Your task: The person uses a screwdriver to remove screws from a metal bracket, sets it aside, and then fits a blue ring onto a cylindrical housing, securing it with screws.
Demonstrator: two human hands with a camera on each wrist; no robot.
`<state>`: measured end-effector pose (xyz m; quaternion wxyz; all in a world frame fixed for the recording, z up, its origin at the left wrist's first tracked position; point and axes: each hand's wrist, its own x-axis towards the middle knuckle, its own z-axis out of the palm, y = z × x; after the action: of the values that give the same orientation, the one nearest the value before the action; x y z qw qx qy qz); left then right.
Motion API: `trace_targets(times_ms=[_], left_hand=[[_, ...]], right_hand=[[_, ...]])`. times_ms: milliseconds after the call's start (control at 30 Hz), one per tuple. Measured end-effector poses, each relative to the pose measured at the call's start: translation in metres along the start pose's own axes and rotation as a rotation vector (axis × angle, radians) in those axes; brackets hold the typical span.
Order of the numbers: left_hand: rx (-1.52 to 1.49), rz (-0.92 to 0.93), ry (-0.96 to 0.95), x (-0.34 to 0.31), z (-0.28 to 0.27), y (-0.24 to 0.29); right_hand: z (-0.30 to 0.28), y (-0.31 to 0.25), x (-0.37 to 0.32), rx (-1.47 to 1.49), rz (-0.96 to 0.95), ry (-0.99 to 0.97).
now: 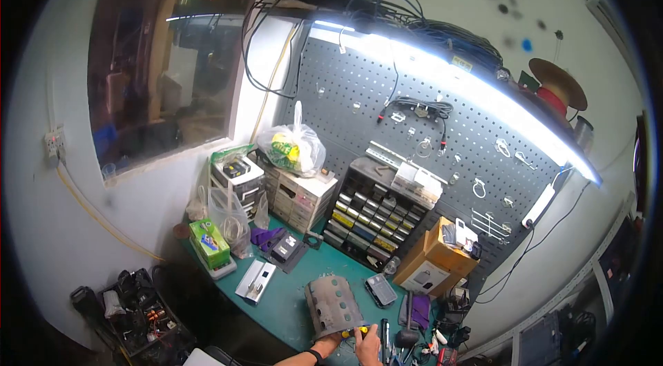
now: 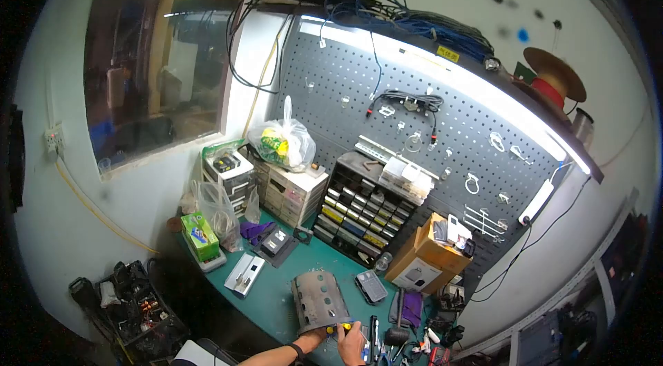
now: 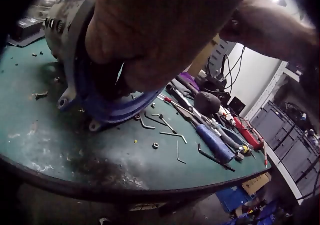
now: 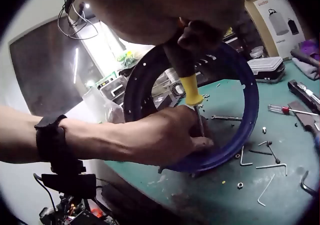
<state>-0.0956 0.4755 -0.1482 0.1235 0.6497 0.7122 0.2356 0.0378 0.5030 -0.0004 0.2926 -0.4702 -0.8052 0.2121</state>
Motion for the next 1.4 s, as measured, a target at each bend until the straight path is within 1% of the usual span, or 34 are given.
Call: trace_targets(times_ms=[33, 100, 133, 167, 233, 300, 333, 367, 433, 467, 533, 633, 667, 700, 767, 800, 833, 900, 933, 967, 1033, 1067, 1100, 1167, 1300, 1400], left_hand=[[0.009, 0.006, 0.005, 0.003, -0.004, 0.004], [0.091, -0.078, -0.300, 0.007, -0.011, 0.009], [-0.021, -0.077, -0.293, 0.006, 0.007, -0.008], [-0.010, -0.072, -0.289, 0.008, 0.015, -0.021], [-0.027, -0.075, -0.276, 0.017, 0.009, -0.031], [-0.050, -0.084, -0.267, 0.020, 0.006, -0.034], [-0.064, -0.091, -0.262, 0.020, 0.004, -0.036], [-0.078, -0.098, -0.256, 0.022, 0.002, -0.038], [-0.111, -0.113, -0.250, 0.019, -0.001, -0.039], [-0.128, -0.121, -0.248, 0.017, -0.002, -0.038], [-0.164, -0.137, -0.241, 0.015, -0.004, -0.037], [-0.220, -0.155, -0.226, 0.015, -0.009, -0.031], [-0.234, -0.158, -0.222, 0.015, -0.012, -0.032], [-0.248, -0.158, -0.218, 0.016, -0.019, -0.029], [-0.276, -0.150, -0.217, 0.019, -0.023, -0.024], [-0.291, -0.146, -0.216, 0.022, -0.027, -0.019], [-0.305, -0.144, -0.214, 0.023, -0.030, -0.017], [-0.330, -0.142, -0.208, 0.027, -0.037, -0.014], [-0.343, -0.143, -0.206, 0.028, -0.040, -0.013], [-0.359, -0.145, -0.205, 0.027, -0.043, -0.010], [-0.391, -0.152, -0.198, 0.026, -0.050, -0.005], [-0.407, -0.157, -0.194, 0.025, -0.054, -0.003], [-0.423, -0.163, -0.188, 0.025, -0.058, -0.001], [-0.457, -0.178, -0.176, 0.023, -0.066, 0.003], [-0.527, -0.213, -0.169, 0.009, -0.077, 0.012], [-0.582, -0.221, -0.169, 0.004, -0.083, 0.025]], right_hand=[[-0.004, -0.003, -0.003, -0.008, -0.048, 0.005], [-0.009, -0.008, -0.007, -0.023, -0.142, 0.013], [-0.007, -0.004, -0.006, -0.015, -0.145, 0.024], [-0.004, 0.004, -0.006, -0.026, -0.182, 0.016], [-0.009, 0.001, -0.001, -0.035, -0.222, 0.020], [-0.019, -0.008, -0.006, 0.124, -0.044, -0.102], [-0.019, -0.009, -0.007, 0.127, -0.032, -0.069], [-0.019, -0.009, -0.007, 0.130, -0.037, -0.066], [-0.018, -0.007, -0.009, 0.147, 0.030, -0.084], [-0.015, -0.005, -0.010, 0.147, 0.030, -0.085], [-0.012, -0.006, -0.009, 0.103, -0.026, 0.022], [-0.015, -0.012, -0.009, 0.023, -0.005, 0.005], [-0.014, -0.008, -0.010, 0.041, -0.104, 0.030], [-0.011, 0.000, -0.009, 0.041, -0.104, 0.038], [-0.008, 0.016, -0.006, 0.072, -0.279, 0.008], [-0.019, 0.000, -0.010, 0.063, -0.218, 0.002], [-0.028, -0.014, -0.014, 0.062, -0.217, 0.012], [-0.038, -0.034, -0.017, 0.151, -0.016, -0.020], [-0.034, -0.031, -0.017, 0.159, -0.020, 0.034], [-0.033, -0.030, -0.018, 0.159, -0.019, 0.039], [-0.032, -0.030, -0.018, 0.166, -0.053, 0.154], [-0.029, -0.029, -0.017, 0.264, 0.004, 0.147], [-0.025, -0.029, -0.016, 0.265, 0.000, 0.149], [-0.020, -0.031, -0.015, 0.193, 0.000, 0.230], [-0.023, -0.032, -0.014, 0.242, -0.033, 0.188], [-0.021, -0.019, -0.017, 0.257, -0.162, 0.175]])
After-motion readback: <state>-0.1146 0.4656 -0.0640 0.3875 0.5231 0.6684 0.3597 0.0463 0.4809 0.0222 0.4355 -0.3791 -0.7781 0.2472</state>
